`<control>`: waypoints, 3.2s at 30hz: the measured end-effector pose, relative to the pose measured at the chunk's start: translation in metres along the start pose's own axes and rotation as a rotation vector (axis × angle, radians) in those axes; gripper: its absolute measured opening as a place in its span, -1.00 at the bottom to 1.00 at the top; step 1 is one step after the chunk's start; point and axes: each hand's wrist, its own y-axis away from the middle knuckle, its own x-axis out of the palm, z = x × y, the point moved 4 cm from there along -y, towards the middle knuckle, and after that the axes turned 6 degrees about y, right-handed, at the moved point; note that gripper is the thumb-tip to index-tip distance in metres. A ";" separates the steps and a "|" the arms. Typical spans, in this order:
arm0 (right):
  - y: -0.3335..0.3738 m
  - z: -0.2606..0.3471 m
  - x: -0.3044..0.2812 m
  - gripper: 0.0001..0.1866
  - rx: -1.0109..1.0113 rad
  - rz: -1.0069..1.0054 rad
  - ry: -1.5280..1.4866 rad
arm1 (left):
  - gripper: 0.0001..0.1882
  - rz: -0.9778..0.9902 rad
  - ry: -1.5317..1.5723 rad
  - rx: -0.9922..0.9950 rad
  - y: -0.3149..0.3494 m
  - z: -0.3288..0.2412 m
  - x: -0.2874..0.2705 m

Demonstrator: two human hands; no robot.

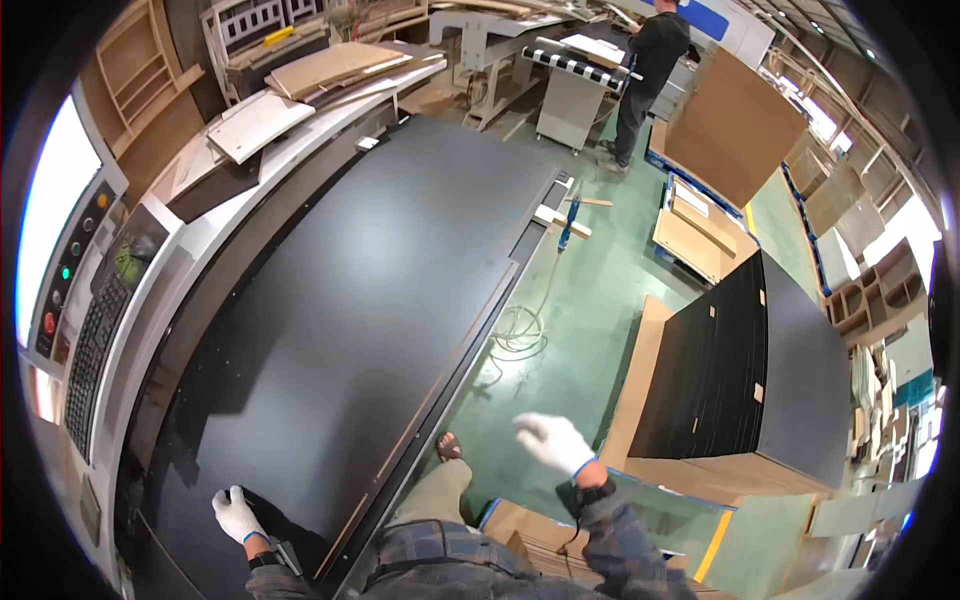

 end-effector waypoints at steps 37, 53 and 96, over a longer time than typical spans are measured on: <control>-0.432 -0.258 -0.272 -0.79 -0.148 0.108 -0.283 | -0.67 -0.304 0.730 -0.595 0.267 -0.042 0.009; -0.257 0.195 -0.175 -0.71 -0.995 0.500 0.695 | -0.72 -0.476 0.969 -0.476 0.234 0.002 -0.021; -0.302 0.475 0.027 -0.73 -1.297 0.748 1.174 | -0.79 -0.481 0.079 0.066 0.214 0.012 -0.003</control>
